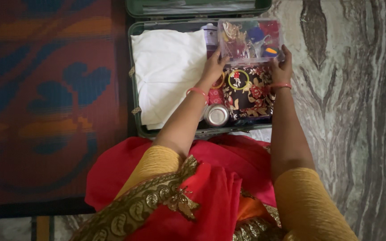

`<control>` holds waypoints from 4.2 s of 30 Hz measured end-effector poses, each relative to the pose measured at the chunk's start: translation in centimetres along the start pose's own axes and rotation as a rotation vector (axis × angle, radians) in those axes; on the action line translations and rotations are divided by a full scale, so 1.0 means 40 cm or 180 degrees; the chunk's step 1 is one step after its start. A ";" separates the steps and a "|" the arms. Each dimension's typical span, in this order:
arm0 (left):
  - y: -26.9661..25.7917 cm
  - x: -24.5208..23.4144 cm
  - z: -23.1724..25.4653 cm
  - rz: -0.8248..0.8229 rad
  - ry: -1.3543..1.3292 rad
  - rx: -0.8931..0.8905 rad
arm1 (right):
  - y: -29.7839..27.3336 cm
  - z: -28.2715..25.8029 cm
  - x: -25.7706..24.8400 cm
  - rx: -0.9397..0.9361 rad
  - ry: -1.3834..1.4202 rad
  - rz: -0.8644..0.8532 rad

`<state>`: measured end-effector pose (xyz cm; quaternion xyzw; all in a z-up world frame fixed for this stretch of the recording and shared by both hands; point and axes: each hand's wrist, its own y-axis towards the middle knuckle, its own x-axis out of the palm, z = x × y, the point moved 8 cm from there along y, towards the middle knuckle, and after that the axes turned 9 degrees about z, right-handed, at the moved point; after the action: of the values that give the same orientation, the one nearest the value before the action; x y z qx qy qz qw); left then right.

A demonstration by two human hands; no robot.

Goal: The person opens a suitcase and removes a clear container of items, a folded white cloth, a pink patterned cloth, and a dark patterned cloth, placing each one onto a mat on the floor.

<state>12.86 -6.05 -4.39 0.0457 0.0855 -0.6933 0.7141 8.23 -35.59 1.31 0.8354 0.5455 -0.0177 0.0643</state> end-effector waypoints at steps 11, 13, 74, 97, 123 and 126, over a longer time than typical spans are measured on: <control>-0.099 -0.097 0.109 0.0689 0.0548 0.0663 | -0.117 -0.082 -0.016 -0.1078 -0.1504 0.1103; -0.136 -0.123 0.108 0.0732 0.0449 0.0673 | -0.180 -0.106 0.011 -0.1291 -0.1847 0.1173; -0.471 -0.258 -0.097 0.1043 -0.0308 -0.0233 | -0.503 -0.009 0.369 -0.0474 -0.1972 -0.0891; -0.615 -0.474 -0.391 0.1063 -0.0887 -0.1801 | -0.577 0.111 0.355 0.0295 -0.2888 -0.1049; -0.522 -0.740 -0.181 0.1208 0.2686 -0.1220 | -0.788 -0.189 0.726 -0.1955 -0.1653 -0.2807; -0.521 -0.735 -0.186 0.0999 0.2783 -0.1296 | -0.817 -0.184 0.748 -0.1463 -0.1940 -0.3274</control>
<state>-9.09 23.47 -5.12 0.2039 0.5020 -0.4630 0.7015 -9.86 5.49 2.75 0.3893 0.8238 -0.1656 0.3773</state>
